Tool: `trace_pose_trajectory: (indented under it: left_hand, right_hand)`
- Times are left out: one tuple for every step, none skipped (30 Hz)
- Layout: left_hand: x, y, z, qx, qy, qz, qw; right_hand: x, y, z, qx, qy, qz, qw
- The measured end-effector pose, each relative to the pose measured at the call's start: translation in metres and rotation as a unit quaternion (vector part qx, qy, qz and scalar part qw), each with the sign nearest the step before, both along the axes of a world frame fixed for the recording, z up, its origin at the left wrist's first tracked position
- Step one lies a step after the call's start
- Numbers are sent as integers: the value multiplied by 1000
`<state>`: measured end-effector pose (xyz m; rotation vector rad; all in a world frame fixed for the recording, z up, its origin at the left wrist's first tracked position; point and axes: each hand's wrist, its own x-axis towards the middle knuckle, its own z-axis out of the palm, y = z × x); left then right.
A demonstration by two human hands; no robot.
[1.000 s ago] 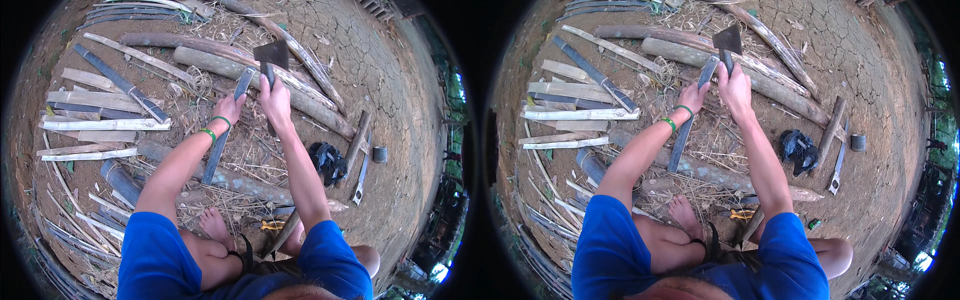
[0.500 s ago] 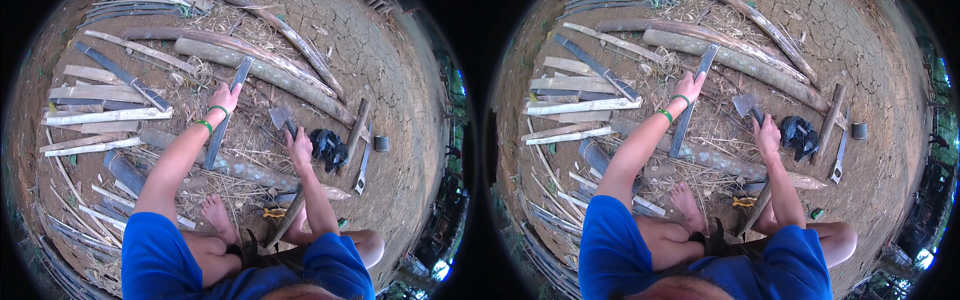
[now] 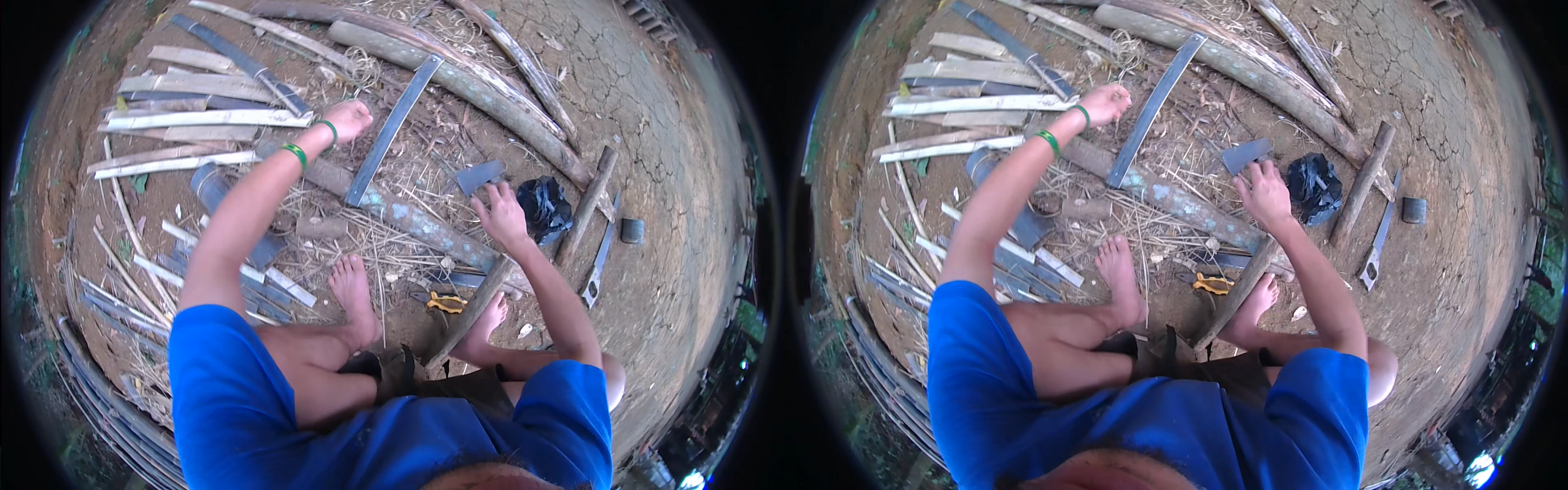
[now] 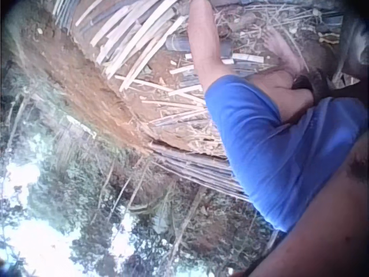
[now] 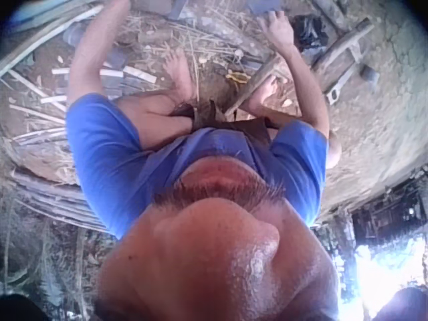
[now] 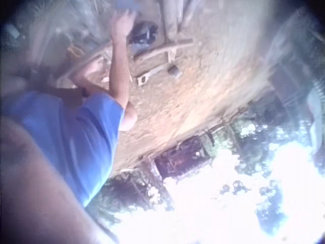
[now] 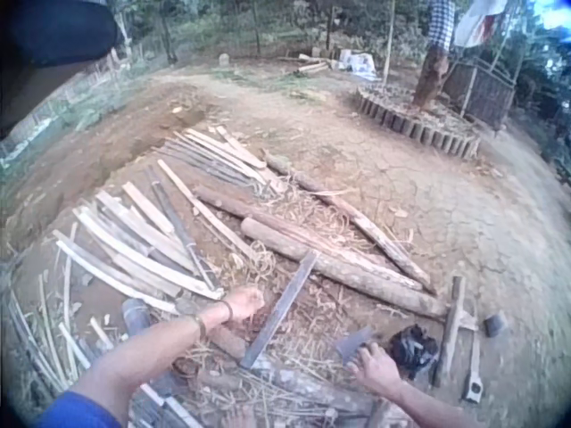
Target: The person sits on the ground and uses a machete to split a long piece of bamboo into smaller strips. They repeatedly position the bamboo on a log, strike it with the machete, and separate the resulting pieces.
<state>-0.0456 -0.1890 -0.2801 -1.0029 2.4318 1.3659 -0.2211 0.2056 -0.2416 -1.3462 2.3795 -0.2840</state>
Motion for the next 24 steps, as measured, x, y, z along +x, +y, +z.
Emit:
trace_pose_trajectory:
  left_hand:
    - [5, -3, 27, -83, 16, -57, 995]
    - [24, -5, 55, -164, 23, -108, 980]
    - [54, -10, 70, -174, -7, -127, 976]
    - [83, -18, 85, -189, -36, -143, 971]
    - [117, -16, 98, -210, -68, -146, 964]
    - [144, -9, 108, -216, -63, -130, 966]
    - [171, -3, 117, -223, -60, -111, 967]
    - [203, 5, 127, -231, -64, -90, 967]
    - [235, 13, 130, -278, -76, -40, 957]
    - [268, 20, 127, -275, -47, 86, 956]
    - [305, 30, 116, -272, -15, 208, 939]
    - [341, 47, 95, -262, 20, 326, 908]
    - [386, 64, 65, -317, -10, 437, 842]
    - [417, 85, 41, -336, -92, 495, 796]
    - [435, 109, 20, -314, -108, 551, 766]
    - [459, 133, -4, -241, -115, 579, 770]
    - [470, 148, -21, -165, -114, 601, 774]
    - [447, 157, -23, -191, -124, 576, 785]
    - [414, 172, -17, -217, -138, 551, 794]
    - [400, 181, -11, -247, -156, 526, 799]
    - [407, 179, -17, -231, -150, 545, 792]
    - [417, 174, -31, -216, -144, 564, 784]
    - [416, 166, -34, -199, -133, 579, 779]
    - [422, 152, -34, -130, -163, 569, 795]
  right_hand:
    - [-2, 15, 3, 34, -4, 69, 997]
    - [3, 33, 9, 66, 7, 133, 989]
    - [8, 45, 15, 91, 20, 202, 975]
    - [9, 48, 21, 109, 38, 272, 955]
    - [13, 51, 33, 175, -17, 299, 938]
    - [12, 62, 29, 217, -33, 289, 932]
    - [8, 71, 28, 258, -48, 281, 923]
    - [9, 77, 30, 261, -36, 253, 931]
    - [12, 83, 34, 262, -28, 230, 937]
    - [9, 86, 36, 255, -22, 231, 939]
    - [5, 88, 36, 248, -17, 231, 940]
    - [3, 89, 39, 234, -10, 234, 943]
    - [1, 82, 39, 216, -4, 237, 947]
    - [-6, 78, 41, 217, 4, 242, 946]
    - [-12, 78, 46, 222, 13, 242, 945]
    - [-15, 72, 46, 221, 17, 246, 944]
    - [-19, 67, 47, 219, 24, 246, 944]
    - [-28, 66, 52, 224, 42, 233, 945]
    - [-33, 66, 58, 231, 57, 221, 946]
    - [-32, 60, 64, 221, 63, 220, 948]
    - [-26, 46, 69, 204, 63, 225, 951]
    - [-20, 31, 71, 187, 62, 232, 953]
    - [-15, 21, 73, 146, 59, 236, 959]
    - [-11, 10, 75, 137, 39, 226, 963]
